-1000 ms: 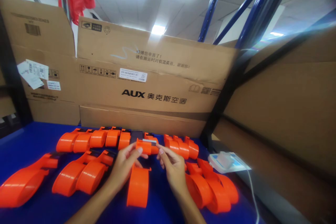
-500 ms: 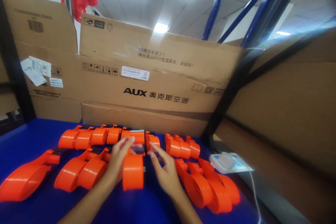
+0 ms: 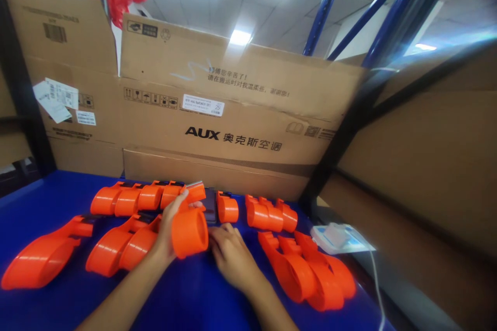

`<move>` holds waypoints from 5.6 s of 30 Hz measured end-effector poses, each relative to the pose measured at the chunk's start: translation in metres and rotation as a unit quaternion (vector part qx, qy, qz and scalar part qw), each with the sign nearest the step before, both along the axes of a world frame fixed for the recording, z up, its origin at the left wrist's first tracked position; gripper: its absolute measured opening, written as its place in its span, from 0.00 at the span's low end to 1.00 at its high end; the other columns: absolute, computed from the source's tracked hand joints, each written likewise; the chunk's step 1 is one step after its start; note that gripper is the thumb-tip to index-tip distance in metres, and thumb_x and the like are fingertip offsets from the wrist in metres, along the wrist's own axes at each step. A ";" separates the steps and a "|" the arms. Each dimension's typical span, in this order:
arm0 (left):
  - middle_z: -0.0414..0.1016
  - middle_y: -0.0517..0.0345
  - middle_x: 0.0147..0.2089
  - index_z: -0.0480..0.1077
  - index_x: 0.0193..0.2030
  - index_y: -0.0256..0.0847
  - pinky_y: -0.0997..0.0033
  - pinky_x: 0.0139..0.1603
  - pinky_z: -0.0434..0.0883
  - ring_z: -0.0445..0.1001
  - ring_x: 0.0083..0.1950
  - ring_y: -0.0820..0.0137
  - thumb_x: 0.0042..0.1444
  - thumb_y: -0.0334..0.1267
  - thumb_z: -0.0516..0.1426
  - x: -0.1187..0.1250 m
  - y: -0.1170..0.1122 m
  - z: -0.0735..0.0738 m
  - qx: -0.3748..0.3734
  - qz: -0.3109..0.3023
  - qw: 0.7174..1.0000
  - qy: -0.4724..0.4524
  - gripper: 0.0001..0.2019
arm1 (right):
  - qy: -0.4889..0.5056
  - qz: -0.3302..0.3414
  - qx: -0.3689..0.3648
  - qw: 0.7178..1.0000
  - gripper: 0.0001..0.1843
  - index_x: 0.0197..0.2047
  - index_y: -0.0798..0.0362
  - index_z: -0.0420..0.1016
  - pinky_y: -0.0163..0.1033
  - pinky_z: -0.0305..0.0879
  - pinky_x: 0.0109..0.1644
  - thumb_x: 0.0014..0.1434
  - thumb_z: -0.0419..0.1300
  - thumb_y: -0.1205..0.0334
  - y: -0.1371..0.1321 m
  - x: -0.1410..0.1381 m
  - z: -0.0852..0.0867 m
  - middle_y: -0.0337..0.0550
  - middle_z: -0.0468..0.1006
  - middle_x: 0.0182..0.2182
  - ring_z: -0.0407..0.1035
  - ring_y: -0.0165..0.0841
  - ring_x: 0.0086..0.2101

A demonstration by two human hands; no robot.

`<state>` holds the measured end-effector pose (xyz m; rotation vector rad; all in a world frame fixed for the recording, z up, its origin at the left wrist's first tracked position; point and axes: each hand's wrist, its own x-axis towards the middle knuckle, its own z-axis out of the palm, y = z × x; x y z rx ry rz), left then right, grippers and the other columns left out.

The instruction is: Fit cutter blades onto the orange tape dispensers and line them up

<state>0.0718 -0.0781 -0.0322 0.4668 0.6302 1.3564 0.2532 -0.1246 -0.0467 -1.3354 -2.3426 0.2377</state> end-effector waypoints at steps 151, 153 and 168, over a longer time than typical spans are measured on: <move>0.78 0.59 0.32 0.71 0.49 0.40 0.74 0.25 0.71 0.73 0.23 0.74 0.52 0.43 0.67 0.019 -0.017 -0.010 0.185 -0.035 0.953 0.238 0.19 | 0.458 -0.075 0.002 0.886 0.16 0.44 0.53 0.80 0.36 0.68 0.27 0.61 0.64 0.50 0.005 0.007 -0.003 0.43 0.80 0.31 0.72 0.34 0.27; 0.77 0.59 0.32 0.72 0.49 0.39 0.75 0.24 0.71 0.72 0.22 0.74 0.53 0.45 0.66 0.019 -0.018 -0.009 0.192 -0.032 0.950 0.243 0.19 | 0.472 -0.063 0.012 0.879 0.17 0.48 0.52 0.81 0.37 0.70 0.28 0.61 0.64 0.51 0.004 0.009 0.000 0.46 0.81 0.37 0.73 0.36 0.31; 0.75 0.60 0.30 0.69 0.50 0.39 0.76 0.22 0.71 0.71 0.21 0.75 0.53 0.47 0.66 0.025 -0.026 -0.009 0.198 -0.051 0.938 0.279 0.21 | 0.495 -0.066 0.072 0.863 0.10 0.34 0.49 0.63 0.34 0.62 0.31 0.64 0.59 0.57 -0.004 0.001 -0.006 0.34 0.66 0.27 0.62 0.29 0.27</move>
